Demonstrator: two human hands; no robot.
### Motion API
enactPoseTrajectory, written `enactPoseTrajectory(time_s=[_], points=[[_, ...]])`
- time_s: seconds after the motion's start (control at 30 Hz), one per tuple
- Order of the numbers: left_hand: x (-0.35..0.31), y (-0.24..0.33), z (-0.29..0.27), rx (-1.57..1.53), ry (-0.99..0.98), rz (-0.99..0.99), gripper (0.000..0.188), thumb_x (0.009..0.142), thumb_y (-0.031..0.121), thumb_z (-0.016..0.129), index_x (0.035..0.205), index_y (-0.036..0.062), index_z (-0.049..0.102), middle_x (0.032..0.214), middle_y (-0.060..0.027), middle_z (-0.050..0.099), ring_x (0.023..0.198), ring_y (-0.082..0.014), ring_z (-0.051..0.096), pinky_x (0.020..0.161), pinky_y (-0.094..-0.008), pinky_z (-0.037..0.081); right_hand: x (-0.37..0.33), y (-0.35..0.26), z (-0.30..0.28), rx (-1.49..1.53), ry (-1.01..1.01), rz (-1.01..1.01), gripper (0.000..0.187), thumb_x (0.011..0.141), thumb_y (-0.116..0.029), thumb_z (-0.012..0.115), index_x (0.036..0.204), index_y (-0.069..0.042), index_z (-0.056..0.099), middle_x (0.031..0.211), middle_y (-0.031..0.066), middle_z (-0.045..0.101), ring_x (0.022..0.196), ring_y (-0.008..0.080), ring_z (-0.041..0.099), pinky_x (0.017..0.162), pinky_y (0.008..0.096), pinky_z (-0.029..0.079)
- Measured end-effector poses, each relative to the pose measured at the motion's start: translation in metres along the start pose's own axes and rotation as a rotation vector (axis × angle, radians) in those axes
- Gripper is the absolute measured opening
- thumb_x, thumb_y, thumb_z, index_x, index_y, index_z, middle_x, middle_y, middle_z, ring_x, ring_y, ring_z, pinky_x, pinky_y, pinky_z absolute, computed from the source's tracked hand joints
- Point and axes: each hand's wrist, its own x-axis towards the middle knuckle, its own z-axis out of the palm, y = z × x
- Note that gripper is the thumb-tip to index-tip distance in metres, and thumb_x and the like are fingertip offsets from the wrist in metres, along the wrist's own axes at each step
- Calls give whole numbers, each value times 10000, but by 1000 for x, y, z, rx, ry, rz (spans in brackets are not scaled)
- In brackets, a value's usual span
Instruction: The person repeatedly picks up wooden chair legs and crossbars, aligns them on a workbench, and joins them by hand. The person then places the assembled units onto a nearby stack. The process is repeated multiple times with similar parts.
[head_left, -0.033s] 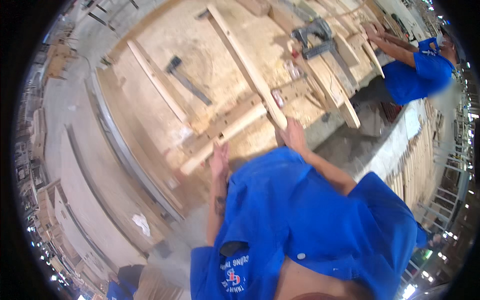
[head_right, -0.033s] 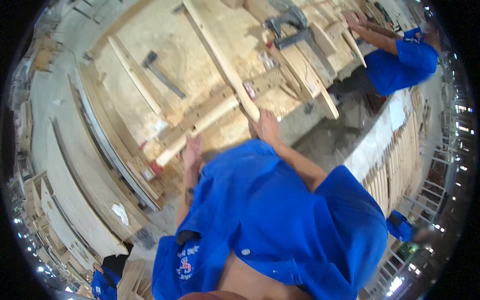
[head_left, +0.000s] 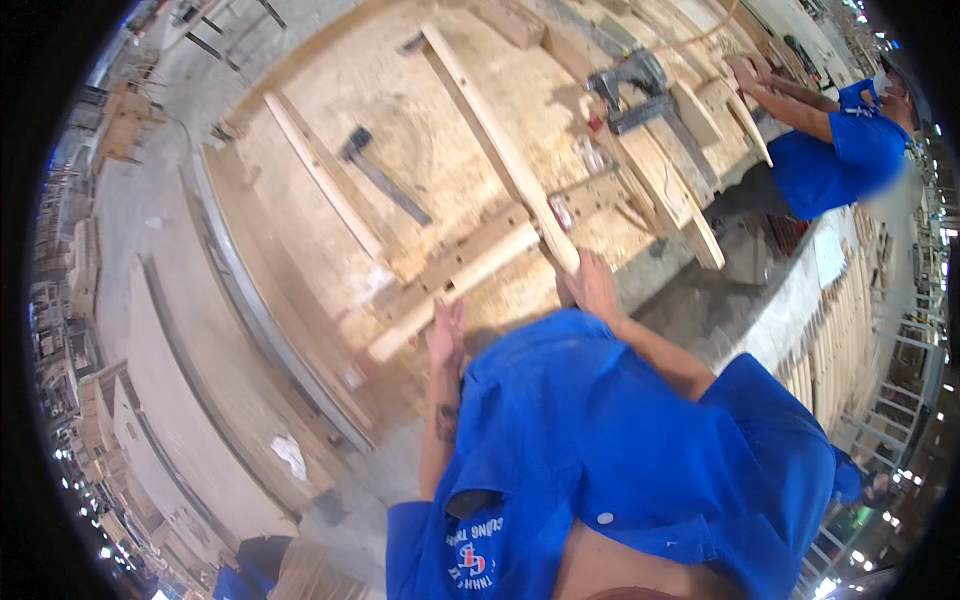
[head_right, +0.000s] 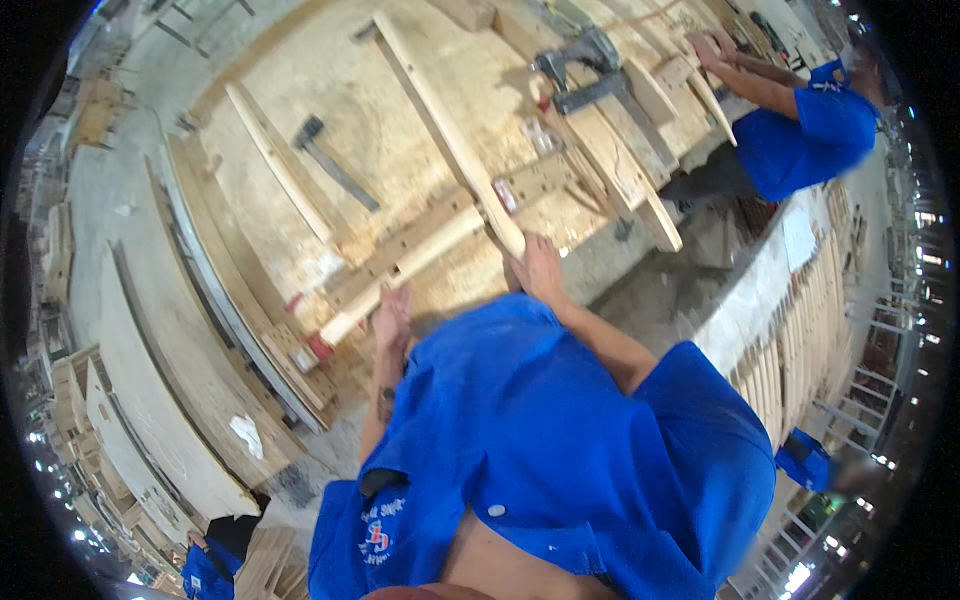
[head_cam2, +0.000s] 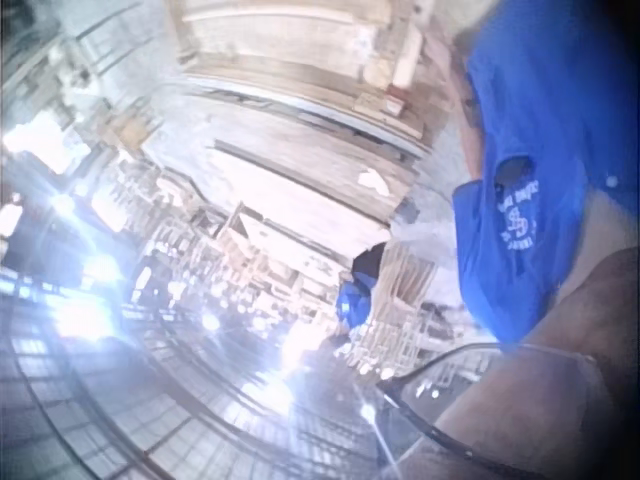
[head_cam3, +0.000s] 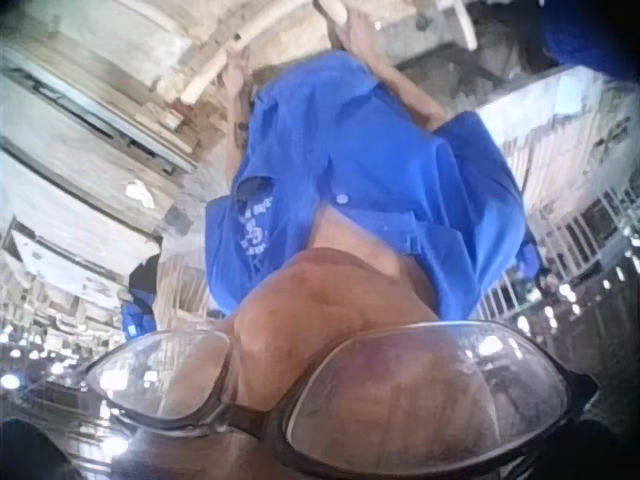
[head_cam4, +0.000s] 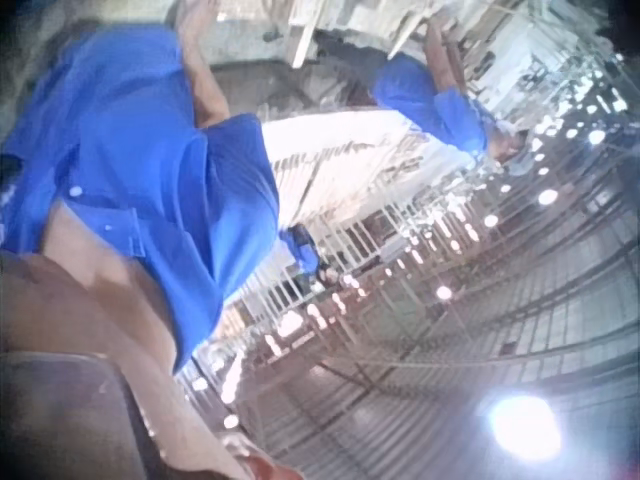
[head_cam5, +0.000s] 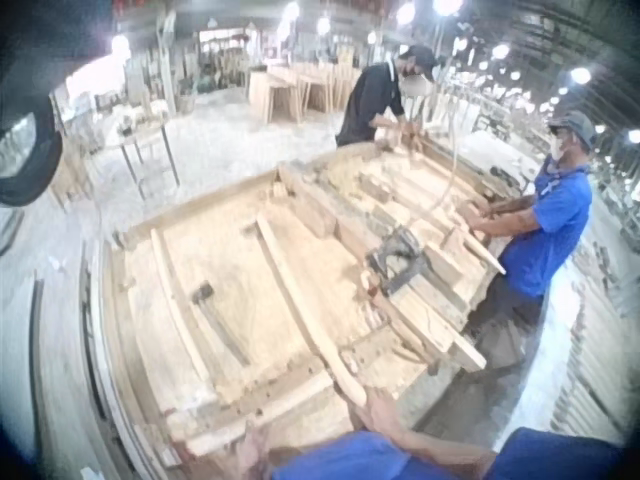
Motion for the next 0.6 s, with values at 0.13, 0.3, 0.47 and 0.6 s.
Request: enactPoseTrajectory(time_s=[0.13, 0.3, 0.47, 0.6], points=[[-3, 1, 0, -17, -35, -19, 557, 1004, 308, 570, 1363, -73, 379, 1348, -231, 513, 1282, -316, 519, 1103, -392, 439, -3, -6, -6, -6, -87, 82, 477, 838, -258, 704, 1199, 1, 529, 1139, 199, 590, 1083, 397, 539, 911, 492, 445], [-2, 1, -1, -26, -60, -11, 551, 1002, 299, 575, 1370, -62, 379, 1350, -220, 524, 1278, -319, 526, 1102, -398, 438, 3, -3, -5, -33, -91, 48, 520, 848, -272, 689, 1252, -5, 502, 1165, 183, 574, 1081, 385, 538, 921, 490, 436], [1, 1, 1, -34, -1, -44, 529, 1009, 291, 562, 1368, -56, 387, 1351, -211, 533, 1274, -327, 529, 1090, -403, 452, 4, -1, -4, -32, -103, 52, 539, 839, -259, 692, 1272, -7, 492, 1161, 182, 567, 1078, 380, 541, 924, 492, 433], [-2, 1, 2, -25, -37, -44, 513, 1015, 304, 545, 1358, -50, 403, 1337, -215, 542, 1261, -332, 539, 1077, -406, 465, 5, 2, -6, 0, -110, 40, 556, 832, -259, 690, 1282, -7, 483, 1152, 183, 568, 1066, 385, 547, 917, 499, 437]])
